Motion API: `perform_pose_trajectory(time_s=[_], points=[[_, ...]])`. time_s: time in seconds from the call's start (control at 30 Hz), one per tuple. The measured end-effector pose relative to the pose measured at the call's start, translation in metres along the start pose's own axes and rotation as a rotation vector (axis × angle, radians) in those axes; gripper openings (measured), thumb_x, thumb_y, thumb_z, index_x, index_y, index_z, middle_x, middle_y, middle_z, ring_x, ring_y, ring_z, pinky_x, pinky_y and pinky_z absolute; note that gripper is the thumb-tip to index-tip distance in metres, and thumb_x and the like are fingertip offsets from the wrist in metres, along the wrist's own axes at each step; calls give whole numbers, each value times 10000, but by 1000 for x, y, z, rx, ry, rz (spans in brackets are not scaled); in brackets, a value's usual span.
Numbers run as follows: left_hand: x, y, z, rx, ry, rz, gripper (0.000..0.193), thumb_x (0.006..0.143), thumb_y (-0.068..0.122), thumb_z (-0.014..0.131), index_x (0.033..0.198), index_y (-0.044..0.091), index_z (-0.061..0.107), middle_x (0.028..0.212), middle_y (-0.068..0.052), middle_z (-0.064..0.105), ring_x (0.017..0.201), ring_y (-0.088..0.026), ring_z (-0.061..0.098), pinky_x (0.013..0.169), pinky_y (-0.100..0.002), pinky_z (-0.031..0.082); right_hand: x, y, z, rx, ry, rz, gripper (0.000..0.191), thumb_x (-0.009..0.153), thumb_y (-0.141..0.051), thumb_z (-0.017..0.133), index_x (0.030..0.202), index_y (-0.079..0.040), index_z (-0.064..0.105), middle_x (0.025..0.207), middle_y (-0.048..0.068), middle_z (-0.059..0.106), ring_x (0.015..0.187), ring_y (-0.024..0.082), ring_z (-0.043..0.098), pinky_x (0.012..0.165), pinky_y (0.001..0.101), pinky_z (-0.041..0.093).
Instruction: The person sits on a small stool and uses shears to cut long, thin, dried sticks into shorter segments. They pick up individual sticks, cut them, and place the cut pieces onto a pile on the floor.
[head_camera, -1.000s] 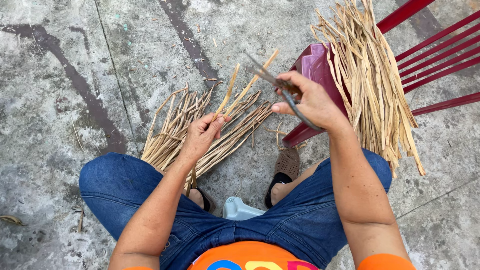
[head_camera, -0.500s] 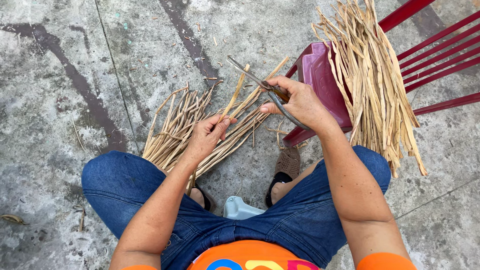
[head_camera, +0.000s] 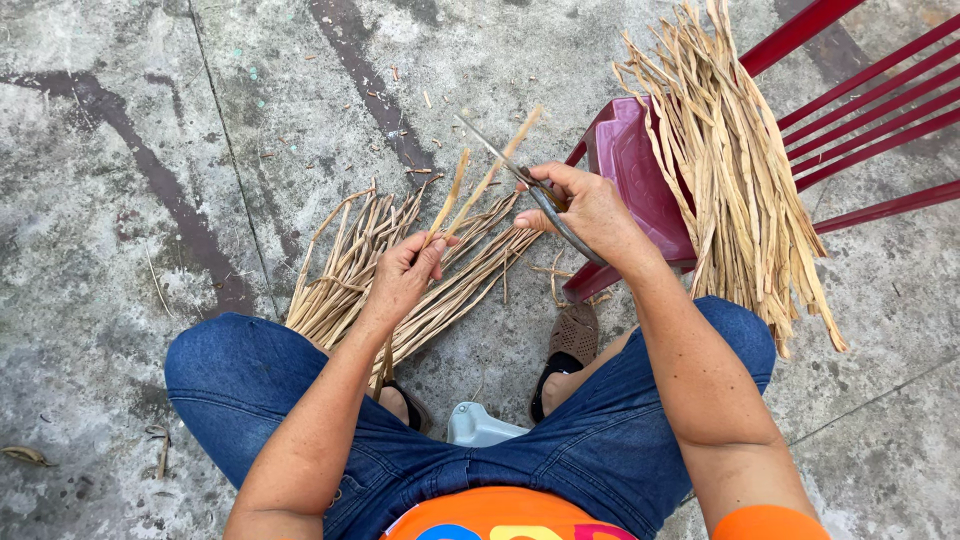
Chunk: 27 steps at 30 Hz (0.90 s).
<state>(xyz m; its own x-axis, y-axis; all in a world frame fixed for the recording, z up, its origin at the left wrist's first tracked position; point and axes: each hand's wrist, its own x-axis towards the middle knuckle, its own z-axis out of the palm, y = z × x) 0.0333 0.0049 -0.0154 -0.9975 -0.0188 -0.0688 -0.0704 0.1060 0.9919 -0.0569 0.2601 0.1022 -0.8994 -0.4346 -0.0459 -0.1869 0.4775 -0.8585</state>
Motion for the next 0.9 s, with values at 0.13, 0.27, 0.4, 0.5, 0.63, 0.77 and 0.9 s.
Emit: perform_pose_trajectory(time_s=[0.13, 0.27, 0.4, 0.5, 0.63, 0.77, 0.9], points=[[1, 11, -3, -67, 115, -80, 251, 1039, 256, 543, 1147, 113, 719, 678, 49, 587, 534, -42, 454, 455, -203, 352, 3, 10, 4, 114, -16, -56, 512, 825, -252, 868, 1263, -83, 664, 895, -28, 688, 824, 47, 612, 717, 225, 494], [11, 38, -3, -399, 282, 175, 235, 1099, 275, 527, 1154, 99, 672, 760, 37, 597, 618, -40, 518, 540, -181, 430, 5, 15, 14, 62, -60, -86, 591, 836, -220, 862, 1346, -73, 603, 1092, 29, 748, 972, 86, 673, 855, 256, 560], [18, 78, 1, -798, 279, 341, 229, 1118, 272, 537, 1221, 81, 608, 825, -4, 609, 674, -90, 550, 617, -243, 468, 4, 16, 32, 289, -140, -99, 667, 809, -218, 870, 1380, -63, 562, 1177, 25, 730, 1054, 84, 674, 933, 254, 562], [26, 109, 9, -1005, 245, 471, 230, 1132, 273, 536, 1255, 82, 573, 858, -17, 604, 723, -117, 565, 695, -286, 491, -1, 16, 37, 348, -205, -140, 677, 805, -173, 879, 1385, -52, 553, 1202, 34, 706, 1082, 90, 650, 952, 263, 546], [45, 138, 20, -1118, 196, 624, 254, 1155, 286, 528, 1288, 74, 573, 865, -23, 600, 740, -118, 573, 725, -301, 501, -1, 14, 32, 395, -185, -143, 652, 820, -148, 874, 1383, -40, 564, 1127, 33, 723, 1017, 90, 663, 889, 261, 549], [62, 144, 32, -1066, 203, 622, 278, 1180, 286, 544, 1336, 57, 551, 1012, -46, 626, 899, -129, 618, 835, -313, 535, -6, 11, 9, 506, -112, -47, 558, 843, -187, 847, 1339, -79, 614, 982, 16, 720, 852, 102, 681, 723, 282, 593], [77, 129, 34, -837, 198, 488, 371, 1143, 288, 583, 1466, 120, 512, 1259, -41, 655, 1096, -114, 652, 925, -292, 555, -8, 8, -44, 131, 149, -206, 397, 898, -165, 844, 1263, -143, 689, 1004, 14, 683, 811, 107, 620, 681, 261, 543]])
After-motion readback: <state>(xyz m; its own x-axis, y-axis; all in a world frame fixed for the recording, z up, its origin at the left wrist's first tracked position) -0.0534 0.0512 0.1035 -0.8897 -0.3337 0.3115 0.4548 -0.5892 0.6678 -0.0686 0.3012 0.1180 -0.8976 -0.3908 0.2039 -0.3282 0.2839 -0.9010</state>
